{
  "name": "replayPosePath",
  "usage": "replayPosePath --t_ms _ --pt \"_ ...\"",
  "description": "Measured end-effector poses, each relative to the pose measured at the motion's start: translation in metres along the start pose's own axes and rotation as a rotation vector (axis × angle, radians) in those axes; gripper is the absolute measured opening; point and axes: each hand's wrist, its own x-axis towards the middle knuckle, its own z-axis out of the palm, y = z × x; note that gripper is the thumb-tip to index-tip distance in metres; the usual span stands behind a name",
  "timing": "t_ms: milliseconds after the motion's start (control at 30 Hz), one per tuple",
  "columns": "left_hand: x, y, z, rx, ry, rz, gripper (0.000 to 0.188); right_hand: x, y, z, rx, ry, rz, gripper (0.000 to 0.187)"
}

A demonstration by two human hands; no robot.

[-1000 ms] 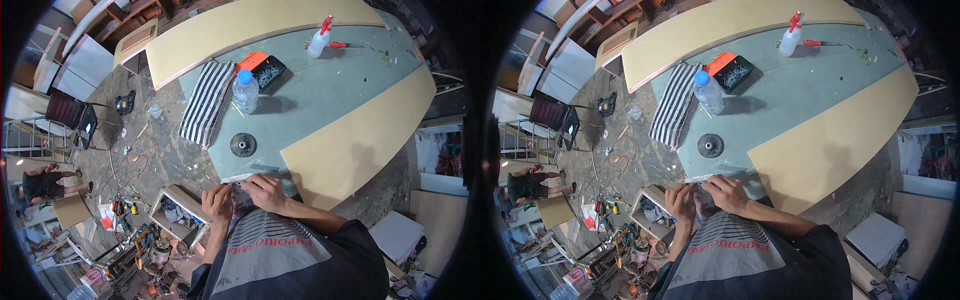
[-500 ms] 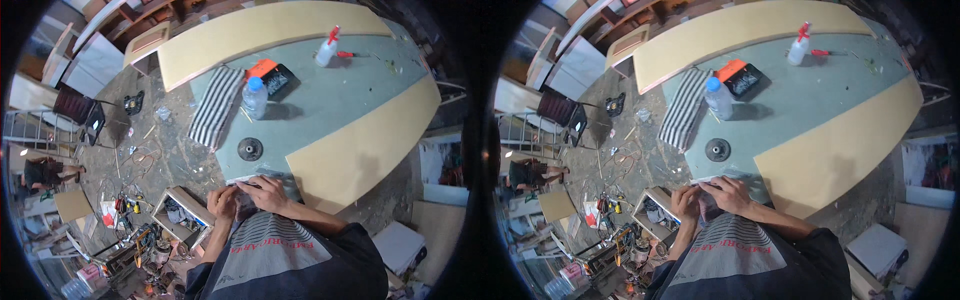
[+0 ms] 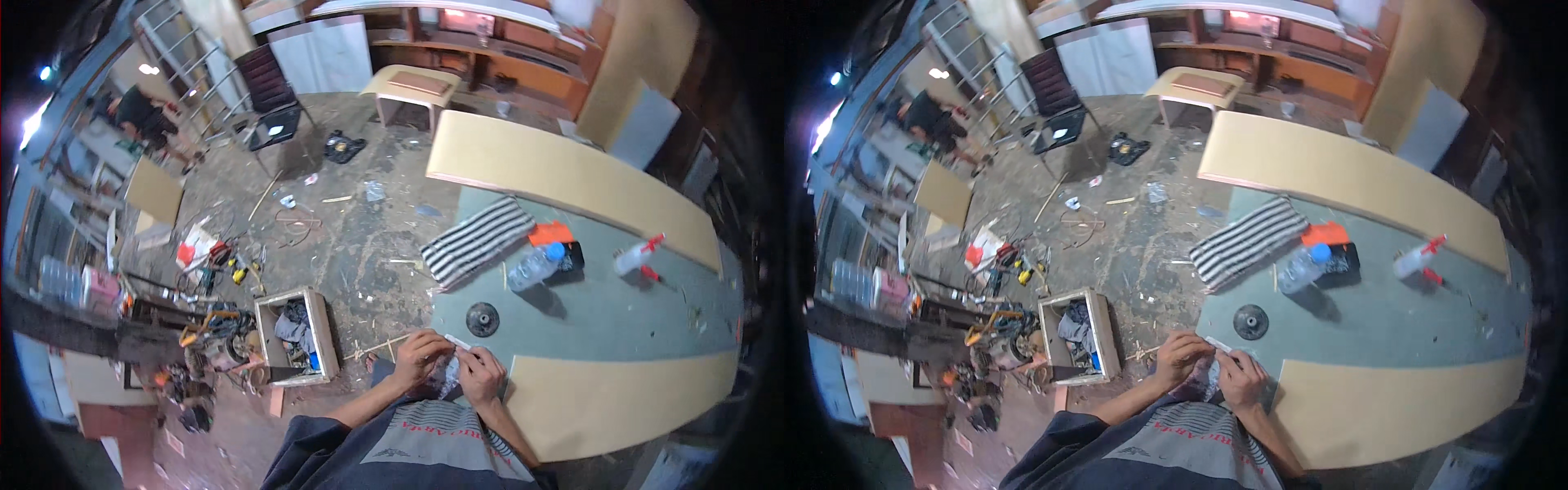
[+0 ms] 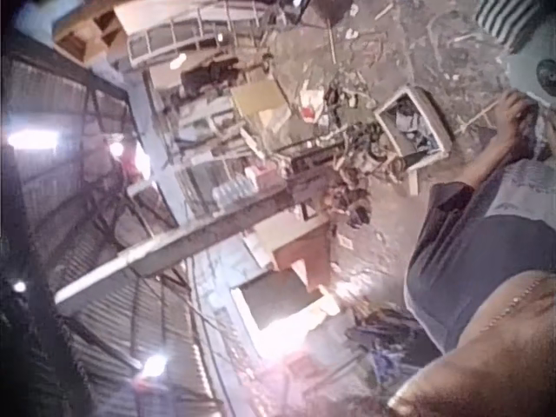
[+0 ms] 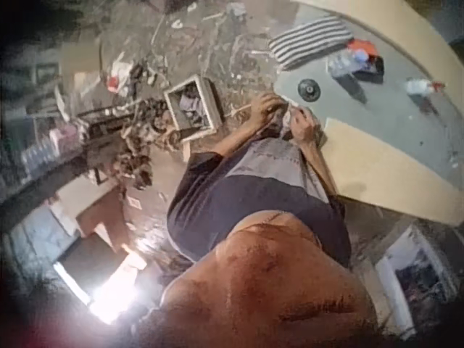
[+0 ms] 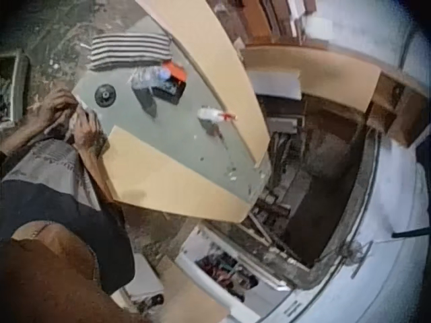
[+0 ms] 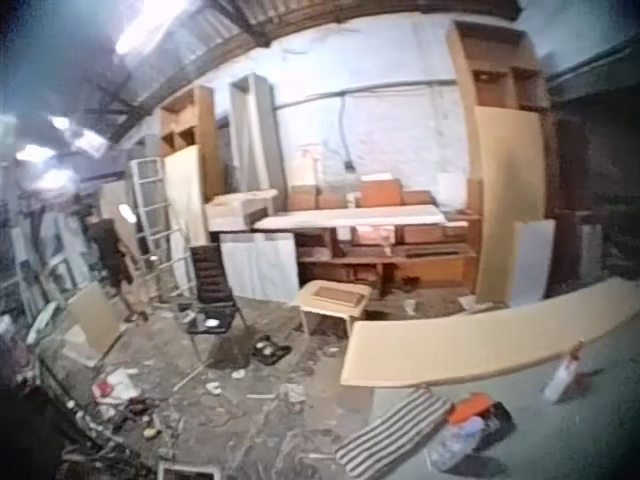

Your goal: The person places a piece of abrasive material onto a small block and uses a metal tool to press and secure it.

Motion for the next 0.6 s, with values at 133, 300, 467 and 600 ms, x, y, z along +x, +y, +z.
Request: replayPosePath --t_ms 133,300,467,600 --pt "-0.003 -0.004 0.004 0.052 0.052 0.016 0.027 0.012 -0.009 0.002 0.029 -0.030 0.036 0.008" --pt "0.001 -0.008 0.006 0.074 0.093 0.000 0.026 0.032 -0.018 0.002 0.034 -0.190 0.111 0.009" --pt "-0.012 -0.006 0.001 0.058 0.064 -0.038 0.027 0.018 -0.015 0.005 -0.006 -0.175 0.013 0.010" --pt "-0.018 -0.005 0.004 0.042 0.060 -0.050 0.027 0.006 -0.003 0.010 -0.044 -0.127 -0.150 0.010"
